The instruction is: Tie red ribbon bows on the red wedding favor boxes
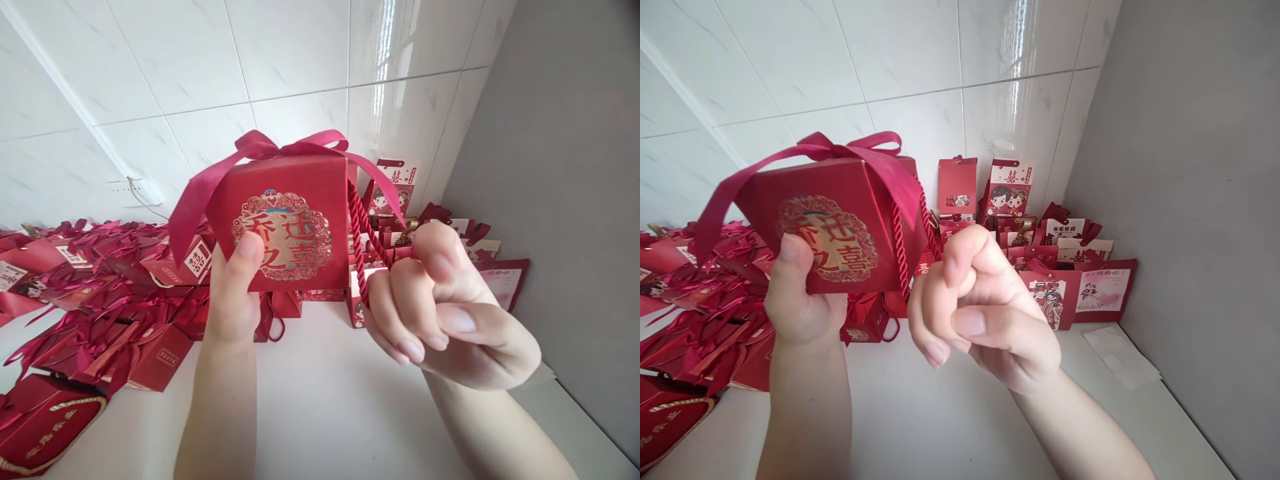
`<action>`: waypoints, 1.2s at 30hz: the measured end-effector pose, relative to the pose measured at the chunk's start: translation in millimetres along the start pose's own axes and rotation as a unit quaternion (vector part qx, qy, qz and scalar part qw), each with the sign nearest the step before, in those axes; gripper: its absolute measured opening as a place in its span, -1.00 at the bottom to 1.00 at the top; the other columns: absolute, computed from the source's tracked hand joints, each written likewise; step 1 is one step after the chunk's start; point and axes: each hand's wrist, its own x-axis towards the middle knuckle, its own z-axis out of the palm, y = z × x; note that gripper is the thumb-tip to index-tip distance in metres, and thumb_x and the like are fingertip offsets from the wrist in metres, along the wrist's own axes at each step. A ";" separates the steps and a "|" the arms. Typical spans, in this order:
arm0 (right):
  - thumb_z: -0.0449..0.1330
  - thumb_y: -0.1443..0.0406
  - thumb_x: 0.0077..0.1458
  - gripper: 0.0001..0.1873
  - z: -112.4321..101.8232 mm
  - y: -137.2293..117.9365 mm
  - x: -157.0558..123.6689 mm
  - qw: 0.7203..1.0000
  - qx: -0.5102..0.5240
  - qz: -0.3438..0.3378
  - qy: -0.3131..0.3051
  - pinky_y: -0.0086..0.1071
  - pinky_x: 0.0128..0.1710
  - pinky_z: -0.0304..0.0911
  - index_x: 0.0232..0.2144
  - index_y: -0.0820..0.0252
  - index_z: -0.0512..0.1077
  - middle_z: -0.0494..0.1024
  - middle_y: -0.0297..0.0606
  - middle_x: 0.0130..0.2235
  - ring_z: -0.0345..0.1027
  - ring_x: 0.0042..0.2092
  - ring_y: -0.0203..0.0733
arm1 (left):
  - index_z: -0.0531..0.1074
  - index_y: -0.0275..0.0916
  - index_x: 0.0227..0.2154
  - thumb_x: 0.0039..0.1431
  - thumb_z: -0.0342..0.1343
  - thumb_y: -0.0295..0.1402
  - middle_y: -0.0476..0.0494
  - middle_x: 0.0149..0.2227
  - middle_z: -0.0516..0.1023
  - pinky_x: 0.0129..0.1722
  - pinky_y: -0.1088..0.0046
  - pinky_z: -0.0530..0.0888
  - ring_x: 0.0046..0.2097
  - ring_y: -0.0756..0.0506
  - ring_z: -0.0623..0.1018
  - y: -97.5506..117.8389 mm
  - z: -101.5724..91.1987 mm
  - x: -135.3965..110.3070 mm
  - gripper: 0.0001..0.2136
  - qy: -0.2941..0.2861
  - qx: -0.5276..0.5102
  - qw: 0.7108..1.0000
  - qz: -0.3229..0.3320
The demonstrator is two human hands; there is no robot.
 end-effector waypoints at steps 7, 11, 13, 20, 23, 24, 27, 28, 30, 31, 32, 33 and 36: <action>0.09 0.36 0.19 -0.85 7.2 -2.4 0.1 0.998 0.061 0.019 -0.012 -0.47 -0.65 0.30 -0.35 -0.03 0.22 0.06 -0.49 -0.57 0.17 -0.57 -0.26 | 0.53 0.00 0.00 0.10 0.22 0.08 -0.10 -0.04 0.61 0.20 0.05 0.49 0.28 -0.38 0.41 -0.1 -0.4 -1.1 -0.54 -0.012 0.026 0.999 -0.017; 0.09 0.38 0.19 -0.82 7.3 -0.5 0.7 0.998 0.055 0.022 -0.008 -0.48 -0.64 0.29 -0.38 -0.01 0.18 0.07 -0.50 -0.57 0.18 -0.56 -0.27 | 0.53 0.04 0.02 0.10 0.22 0.06 -0.06 -0.04 0.62 0.18 0.09 0.52 0.25 -0.34 0.46 -0.2 -0.6 -1.8 -0.55 -0.022 0.008 0.999 -0.030; 0.09 0.38 0.20 -0.81 7.5 0.0 1.1 0.999 0.039 0.019 -0.008 -0.48 -0.64 0.28 -0.39 0.00 0.16 0.09 -0.50 -0.58 0.20 -0.57 -0.28 | 0.53 0.03 0.01 0.10 0.23 0.05 -0.05 -0.06 0.63 0.18 0.11 0.52 0.22 -0.32 0.48 -0.8 -0.8 -1.7 -0.56 -0.025 -0.005 0.999 -0.031; 0.06 0.33 0.24 -0.83 10.3 2.6 1.3 1.000 -0.024 0.009 -0.005 -0.43 -0.52 0.36 -0.38 0.01 0.14 0.30 -0.53 -0.63 0.38 -0.55 -0.28 | 0.54 -0.06 -0.02 0.18 0.23 -0.07 -0.11 -0.05 0.62 0.24 0.12 0.46 0.23 -0.28 0.48 -5.1 -7.5 -1.2 -0.64 -0.052 -0.053 0.997 -0.029; 0.07 0.36 0.26 -0.86 11.4 4.2 -1.0 0.999 -0.048 0.015 -0.017 -0.45 -0.44 0.37 -0.28 -0.01 0.18 0.47 -0.51 -0.57 0.48 -0.45 -0.28 | 0.54 -0.07 -0.04 0.18 0.24 -0.08 -0.10 -0.10 0.63 0.20 0.15 0.50 0.23 -0.28 0.48 -4.6 -9.6 -0.8 -0.67 -0.053 -0.051 0.997 -0.035; 0.07 0.37 0.27 -0.86 11.8 4.5 -1.9 0.998 -0.051 0.014 -0.022 -0.44 -0.42 0.38 -0.24 -0.01 0.20 0.52 -0.50 -0.54 0.52 -0.40 -0.27 | 0.55 -0.07 -0.05 0.18 0.24 -0.09 -0.10 -0.10 0.63 0.19 0.16 0.51 0.22 -0.28 0.48 -4.1 -9.8 -0.6 -0.67 -0.055 -0.049 0.997 -0.035; 0.07 0.38 0.29 -0.83 12.9 5.1 -3.1 0.998 -0.046 0.016 -0.034 -0.39 -0.32 0.42 -0.13 0.00 0.23 0.62 -0.43 -0.46 0.57 -0.26 -0.22 | 0.55 -0.09 -0.07 0.17 0.25 -0.08 -0.12 -0.07 0.62 0.17 0.17 0.52 0.19 -0.29 0.51 -2.1 -9.8 0.1 -0.68 -0.066 -0.050 0.996 -0.032; 0.07 0.37 0.30 -0.86 13.0 5.5 -3.0 0.998 -0.040 0.016 -0.035 -0.37 -0.29 0.43 -0.13 0.01 0.25 0.64 -0.40 -0.43 0.57 -0.24 -0.20 | 0.54 -0.10 -0.06 0.17 0.25 -0.08 -0.13 -0.06 0.62 0.16 0.17 0.52 0.18 -0.29 0.52 -1.6 -9.8 0.4 -0.67 -0.072 -0.052 0.996 -0.033; 0.06 0.33 0.33 -0.94 12.5 6.9 -1.9 0.999 -0.029 0.009 -0.036 -0.33 -0.26 0.44 -0.19 0.07 0.31 0.66 -0.33 -0.40 0.57 -0.21 -0.18 | 0.52 -0.11 -0.01 0.18 0.25 -0.10 -0.14 -0.04 0.62 0.14 0.17 0.53 0.14 -0.29 0.55 -1.0 -10.4 0.9 -0.64 -0.082 -0.051 0.995 -0.035; 0.04 0.32 0.34 -0.91 12.0 8.0 -1.0 0.999 -0.026 0.001 -0.037 -0.33 -0.26 0.44 -0.24 0.09 0.34 0.66 -0.29 -0.39 0.57 -0.21 -0.17 | 0.52 -0.11 0.01 0.19 0.24 -0.10 -0.14 -0.03 0.61 0.12 0.18 0.54 0.11 -0.29 0.56 -1.1 -10.9 1.1 -0.64 -0.087 -0.047 0.995 -0.034; 0.04 0.32 0.34 -0.86 11.5 9.2 -0.1 0.999 -0.024 -0.008 -0.039 -0.33 -0.26 0.44 -0.29 0.12 0.36 0.66 -0.26 -0.39 0.57 -0.21 -0.17 | 0.51 -0.10 0.02 0.20 0.23 -0.11 -0.14 -0.02 0.61 0.10 0.20 0.55 0.10 -0.28 0.57 -1.4 -11.4 1.2 -0.63 -0.090 -0.043 0.995 -0.030; 0.04 0.33 0.34 -0.83 11.1 10.5 1.0 0.999 -0.023 -0.017 -0.040 -0.34 -0.26 0.44 -0.33 0.14 0.37 0.66 -0.24 -0.40 0.57 -0.21 -0.17 | 0.51 -0.10 0.03 0.21 0.22 -0.12 -0.13 -0.02 0.61 0.08 0.21 0.56 0.09 -0.27 0.58 -2.0 -11.9 1.3 -0.64 -0.090 -0.038 0.995 -0.025; 0.06 0.36 0.32 -0.82 11.2 13.3 3.5 0.998 -0.023 -0.032 -0.041 -0.36 -0.27 0.45 -0.36 0.18 0.39 0.64 -0.21 -0.43 0.56 -0.23 -0.16 | 0.51 -0.11 0.02 0.22 0.21 -0.10 -0.14 -0.04 0.61 0.06 0.22 0.58 0.06 -0.24 0.59 -4.1 -12.9 1.1 -0.64 -0.076 -0.034 0.996 -0.014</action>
